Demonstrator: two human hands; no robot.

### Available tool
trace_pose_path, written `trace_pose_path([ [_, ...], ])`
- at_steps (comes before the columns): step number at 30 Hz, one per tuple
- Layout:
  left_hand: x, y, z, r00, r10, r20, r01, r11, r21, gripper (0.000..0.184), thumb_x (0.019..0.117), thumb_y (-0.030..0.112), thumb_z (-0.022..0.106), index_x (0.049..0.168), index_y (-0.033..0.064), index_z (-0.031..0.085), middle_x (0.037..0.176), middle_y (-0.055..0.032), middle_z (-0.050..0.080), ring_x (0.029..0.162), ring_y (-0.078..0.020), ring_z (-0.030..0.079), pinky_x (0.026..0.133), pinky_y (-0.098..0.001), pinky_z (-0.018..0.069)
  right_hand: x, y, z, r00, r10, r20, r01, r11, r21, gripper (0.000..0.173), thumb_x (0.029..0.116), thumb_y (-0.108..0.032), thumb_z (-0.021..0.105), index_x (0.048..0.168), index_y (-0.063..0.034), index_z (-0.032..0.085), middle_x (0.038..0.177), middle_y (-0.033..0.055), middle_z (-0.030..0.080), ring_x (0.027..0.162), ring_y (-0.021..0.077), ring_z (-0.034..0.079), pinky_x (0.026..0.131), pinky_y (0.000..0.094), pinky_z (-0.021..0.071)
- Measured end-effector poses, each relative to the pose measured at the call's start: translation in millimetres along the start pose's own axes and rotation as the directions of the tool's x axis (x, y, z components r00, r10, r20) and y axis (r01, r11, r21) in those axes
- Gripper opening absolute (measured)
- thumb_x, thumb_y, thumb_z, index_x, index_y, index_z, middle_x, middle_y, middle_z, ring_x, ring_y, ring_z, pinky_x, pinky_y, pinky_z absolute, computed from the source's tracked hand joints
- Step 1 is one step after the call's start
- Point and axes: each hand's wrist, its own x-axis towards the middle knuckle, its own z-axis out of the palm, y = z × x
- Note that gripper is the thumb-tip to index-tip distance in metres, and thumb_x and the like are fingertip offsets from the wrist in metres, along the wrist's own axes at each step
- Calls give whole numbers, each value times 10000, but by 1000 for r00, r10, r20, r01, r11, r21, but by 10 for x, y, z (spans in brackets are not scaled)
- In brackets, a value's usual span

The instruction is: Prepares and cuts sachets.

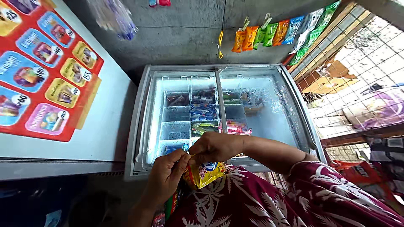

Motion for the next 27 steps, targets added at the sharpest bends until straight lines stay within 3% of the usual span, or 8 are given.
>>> trace_pose_path([
  [10, -4, -27, 60, 999, -8, -50, 5, 997, -73, 308, 1081, 243, 471, 861, 82, 614, 678, 116, 509, 627, 133, 463, 583, -35, 385, 6, 8, 7, 999, -21, -30, 21, 1000, 6, 287, 1050, -115, 549, 838, 58, 637, 659, 39, 536, 612, 47, 498, 577, 218, 394],
  [16, -38, -19, 35, 998, -59, -18, 57, 993, -102, 323, 1075, 304, 493, 836, 127, 618, 655, 142, 494, 595, 136, 447, 545, -38, 370, 16, 1, 15, 1000, 16, 3, -16, 999, 36, 298, 1047, -138, 569, 833, 53, 649, 644, 27, 539, 584, 23, 480, 549, 202, 374],
  [19, -72, -20, 35, 996, -85, -8, 84, 990, -111, 351, 1068, 400, 500, 846, 156, 621, 656, 147, 516, 568, 129, 446, 516, -47, 365, 22, 9, 26, 1000, -6, 2, 6, 1000, 30, 288, 1036, -121, 581, 814, 53, 639, 630, 25, 523, 566, 20, 457, 531, 196, 349],
  [24, -104, -58, -51, 985, -111, 130, 134, 974, -185, 410, 976, 531, 605, 921, 130, 673, 747, 123, 645, 597, 105, 552, 518, -84, 462, 47, 29, 13, 997, -73, 23, 72, 996, 49, 258, 1013, -107, 608, 827, 63, 658, 640, 33, 554, 570, 5, 468, 530, 182, 358],
  [27, -145, -42, -93, 951, -159, 266, 234, 932, -277, 349, 893, 480, 744, 949, 135, 728, 776, 132, 697, 615, 99, 586, 530, -106, 494, 80, 11, -13, 1000, -28, 12, 27, 993, 111, 231, 973, -135, 683, 836, 50, 663, 628, -13, 546, 558, -38, 454, 525, 139, 362],
])
